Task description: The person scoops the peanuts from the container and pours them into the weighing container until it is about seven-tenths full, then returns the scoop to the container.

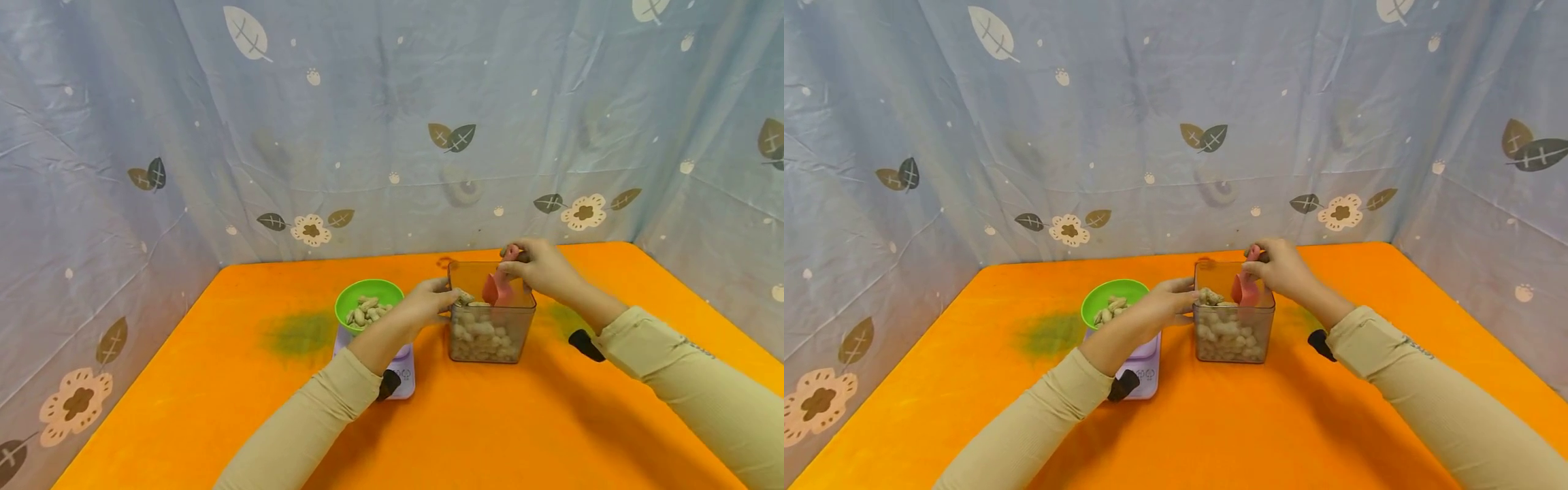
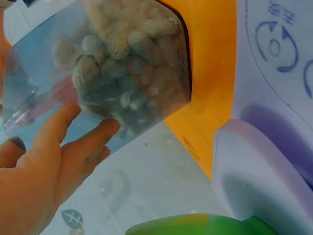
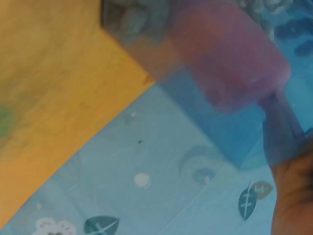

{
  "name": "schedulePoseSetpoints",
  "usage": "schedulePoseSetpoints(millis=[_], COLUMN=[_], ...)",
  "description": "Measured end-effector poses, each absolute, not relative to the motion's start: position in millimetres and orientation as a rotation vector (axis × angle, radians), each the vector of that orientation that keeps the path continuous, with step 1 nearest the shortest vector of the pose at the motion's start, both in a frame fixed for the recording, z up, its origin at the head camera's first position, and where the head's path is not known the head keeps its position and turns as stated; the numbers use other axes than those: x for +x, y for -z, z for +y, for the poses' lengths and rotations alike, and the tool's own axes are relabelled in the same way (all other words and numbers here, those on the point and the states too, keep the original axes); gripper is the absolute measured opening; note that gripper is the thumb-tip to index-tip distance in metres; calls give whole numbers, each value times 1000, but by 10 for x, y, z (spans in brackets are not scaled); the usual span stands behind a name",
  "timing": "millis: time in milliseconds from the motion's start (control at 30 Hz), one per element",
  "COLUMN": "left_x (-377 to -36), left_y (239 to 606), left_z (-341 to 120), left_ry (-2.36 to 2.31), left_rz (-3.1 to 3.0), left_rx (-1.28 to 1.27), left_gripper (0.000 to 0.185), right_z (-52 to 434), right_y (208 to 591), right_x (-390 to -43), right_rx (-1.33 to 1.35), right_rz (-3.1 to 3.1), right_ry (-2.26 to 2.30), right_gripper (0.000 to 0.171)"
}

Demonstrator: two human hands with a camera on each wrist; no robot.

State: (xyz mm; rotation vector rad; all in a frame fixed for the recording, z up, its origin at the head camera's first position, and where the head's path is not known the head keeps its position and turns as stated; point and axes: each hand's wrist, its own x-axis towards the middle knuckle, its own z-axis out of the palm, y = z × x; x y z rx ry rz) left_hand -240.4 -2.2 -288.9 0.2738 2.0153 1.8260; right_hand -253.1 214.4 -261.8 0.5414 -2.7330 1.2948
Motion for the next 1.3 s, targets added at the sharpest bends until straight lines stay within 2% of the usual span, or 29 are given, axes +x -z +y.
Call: schedulePoseSetpoints(millis=[167, 433, 700, 967, 1300], left_x=[-2391, -2389, -2391, -2320, -2223], left_y=[2896, 2920, 2938, 2926, 2808], left_z=[-8, -23, -52, -206, -558], left_ry=[-1835, -1827, -1858, -1853, -1906], left_rz=[1996, 2007, 1991, 2018, 2077], left_rx=[303, 292, 274, 265, 303], left_gripper=[49, 46, 46, 54, 52], right_z=[1960, 2032, 2285, 2469, 2622], right_y=[2669, 2686, 2729, 2783, 2805], right_x=[-2549, -2549, -2533, -2513, -2506], right_rx=[585, 376, 234, 189, 98], right_rz=[-2696, -2419, -1974, -1669, -1400], right_ry=[-1391, -2046, -2674, -2946, -3122], right_gripper=[21, 26, 7, 26, 28])
